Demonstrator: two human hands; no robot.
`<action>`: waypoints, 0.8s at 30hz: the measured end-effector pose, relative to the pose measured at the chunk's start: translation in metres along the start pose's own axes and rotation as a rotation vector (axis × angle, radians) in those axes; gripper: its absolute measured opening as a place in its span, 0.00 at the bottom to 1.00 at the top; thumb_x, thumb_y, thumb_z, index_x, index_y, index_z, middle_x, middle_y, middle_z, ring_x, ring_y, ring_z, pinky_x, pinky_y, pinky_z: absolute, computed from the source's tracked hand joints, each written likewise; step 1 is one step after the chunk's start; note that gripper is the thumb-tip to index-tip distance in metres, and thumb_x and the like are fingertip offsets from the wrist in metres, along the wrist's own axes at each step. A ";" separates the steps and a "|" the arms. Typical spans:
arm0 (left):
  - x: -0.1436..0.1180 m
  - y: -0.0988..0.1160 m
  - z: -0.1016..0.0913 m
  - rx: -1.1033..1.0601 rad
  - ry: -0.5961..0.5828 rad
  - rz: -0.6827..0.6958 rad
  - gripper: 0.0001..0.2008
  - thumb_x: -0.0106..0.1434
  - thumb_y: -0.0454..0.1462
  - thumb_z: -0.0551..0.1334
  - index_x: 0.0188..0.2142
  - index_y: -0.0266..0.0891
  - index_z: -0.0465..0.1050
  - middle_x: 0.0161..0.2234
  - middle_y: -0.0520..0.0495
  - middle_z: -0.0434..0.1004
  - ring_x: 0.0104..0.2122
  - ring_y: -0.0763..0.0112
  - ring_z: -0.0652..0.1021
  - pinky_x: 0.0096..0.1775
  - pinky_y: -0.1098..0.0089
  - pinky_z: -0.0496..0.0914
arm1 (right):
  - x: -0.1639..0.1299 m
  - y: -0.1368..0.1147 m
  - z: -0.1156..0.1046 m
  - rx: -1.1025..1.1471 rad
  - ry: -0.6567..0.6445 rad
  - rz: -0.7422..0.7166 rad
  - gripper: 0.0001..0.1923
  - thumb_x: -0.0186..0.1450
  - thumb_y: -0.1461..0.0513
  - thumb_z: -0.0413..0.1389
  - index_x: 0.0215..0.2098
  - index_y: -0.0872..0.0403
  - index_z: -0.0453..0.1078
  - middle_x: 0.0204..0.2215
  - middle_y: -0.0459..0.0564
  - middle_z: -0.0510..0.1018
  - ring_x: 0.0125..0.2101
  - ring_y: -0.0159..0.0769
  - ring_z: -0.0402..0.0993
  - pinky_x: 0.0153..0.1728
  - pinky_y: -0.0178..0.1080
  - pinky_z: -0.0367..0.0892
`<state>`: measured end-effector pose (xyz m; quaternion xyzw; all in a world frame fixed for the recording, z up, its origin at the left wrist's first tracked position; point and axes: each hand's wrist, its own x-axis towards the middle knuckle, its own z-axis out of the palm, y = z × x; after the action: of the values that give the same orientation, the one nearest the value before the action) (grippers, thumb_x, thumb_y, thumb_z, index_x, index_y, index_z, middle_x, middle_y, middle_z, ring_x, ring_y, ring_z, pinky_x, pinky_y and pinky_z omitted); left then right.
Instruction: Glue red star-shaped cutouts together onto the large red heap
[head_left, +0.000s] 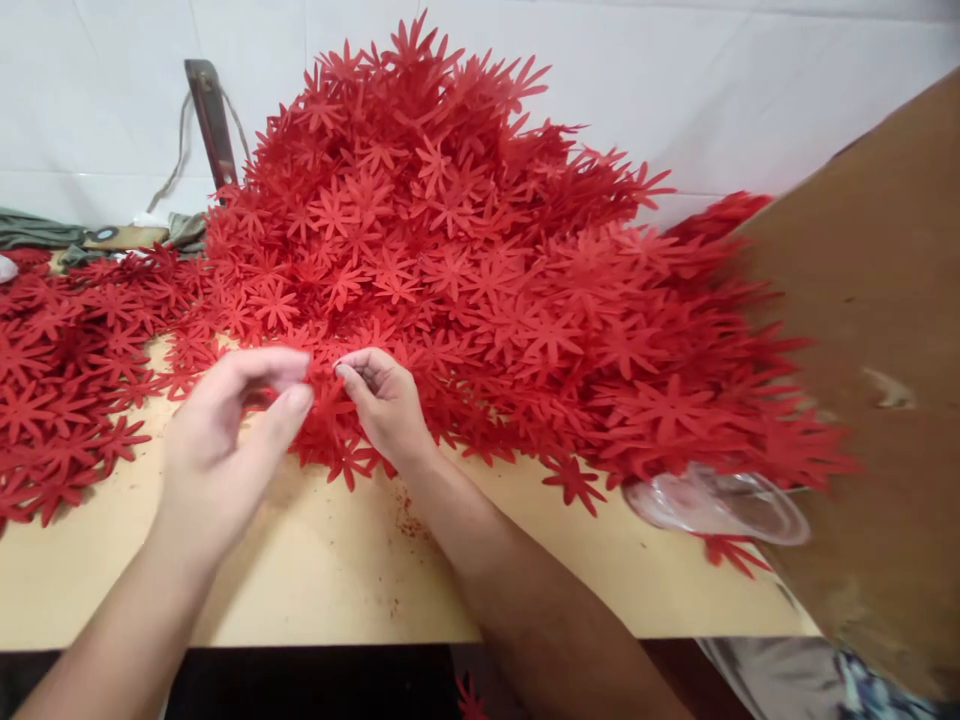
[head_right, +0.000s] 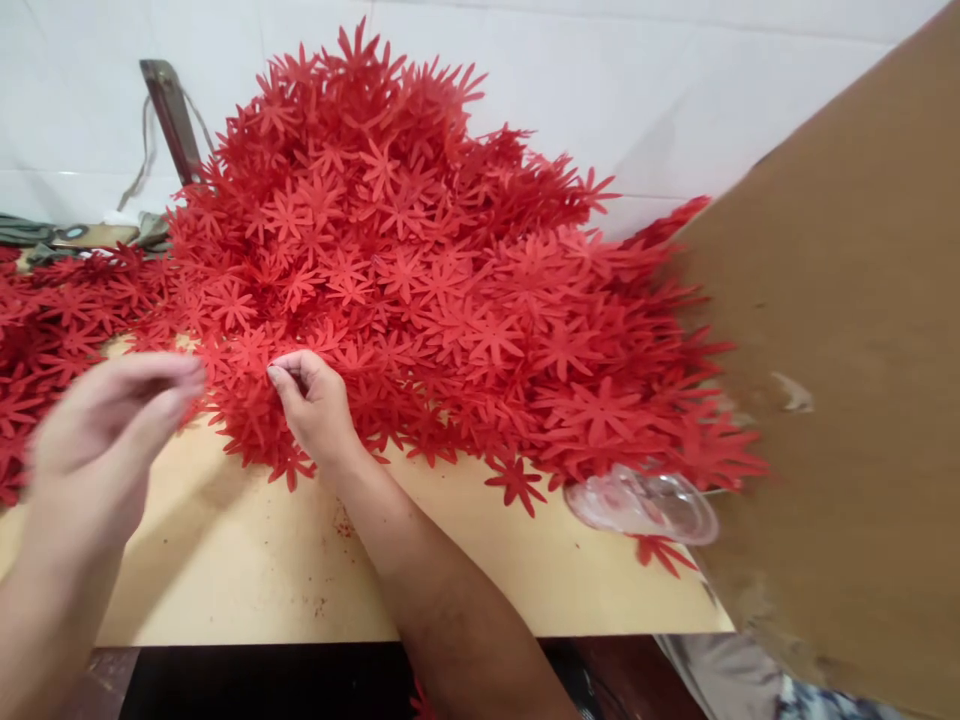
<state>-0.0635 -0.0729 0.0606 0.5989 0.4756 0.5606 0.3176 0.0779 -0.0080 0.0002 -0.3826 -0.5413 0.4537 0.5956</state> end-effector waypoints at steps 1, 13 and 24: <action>0.009 -0.011 0.004 0.064 -0.027 -0.027 0.15 0.56 0.42 0.65 0.41 0.40 0.73 0.40 0.46 0.74 0.40 0.69 0.74 0.46 0.65 0.69 | 0.000 -0.001 0.000 -0.004 0.001 -0.005 0.13 0.56 0.54 0.58 0.28 0.54 0.65 0.23 0.43 0.70 0.24 0.25 0.64 0.28 0.33 0.64; 0.037 -0.059 0.043 -0.215 -0.160 -0.258 0.15 0.46 0.37 0.69 0.34 0.35 0.72 0.29 0.51 0.75 0.29 0.76 0.72 0.37 0.72 0.67 | 0.009 0.016 -0.011 0.059 0.156 0.055 0.20 0.51 0.50 0.63 0.34 0.53 0.64 0.27 0.43 0.72 0.28 0.27 0.68 0.35 0.35 0.67; 0.029 -0.082 0.038 -0.193 -0.007 -0.155 0.08 0.52 0.32 0.63 0.34 0.37 0.74 0.32 0.50 0.77 0.29 0.77 0.74 0.35 0.75 0.69 | 0.005 0.006 -0.005 0.109 -0.003 0.196 0.13 0.48 0.58 0.65 0.26 0.55 0.67 0.21 0.40 0.70 0.22 0.24 0.62 0.27 0.32 0.63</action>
<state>-0.0467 -0.0121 -0.0101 0.5290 0.4633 0.5754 0.4177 0.0822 -0.0012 -0.0051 -0.4003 -0.4767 0.5391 0.5674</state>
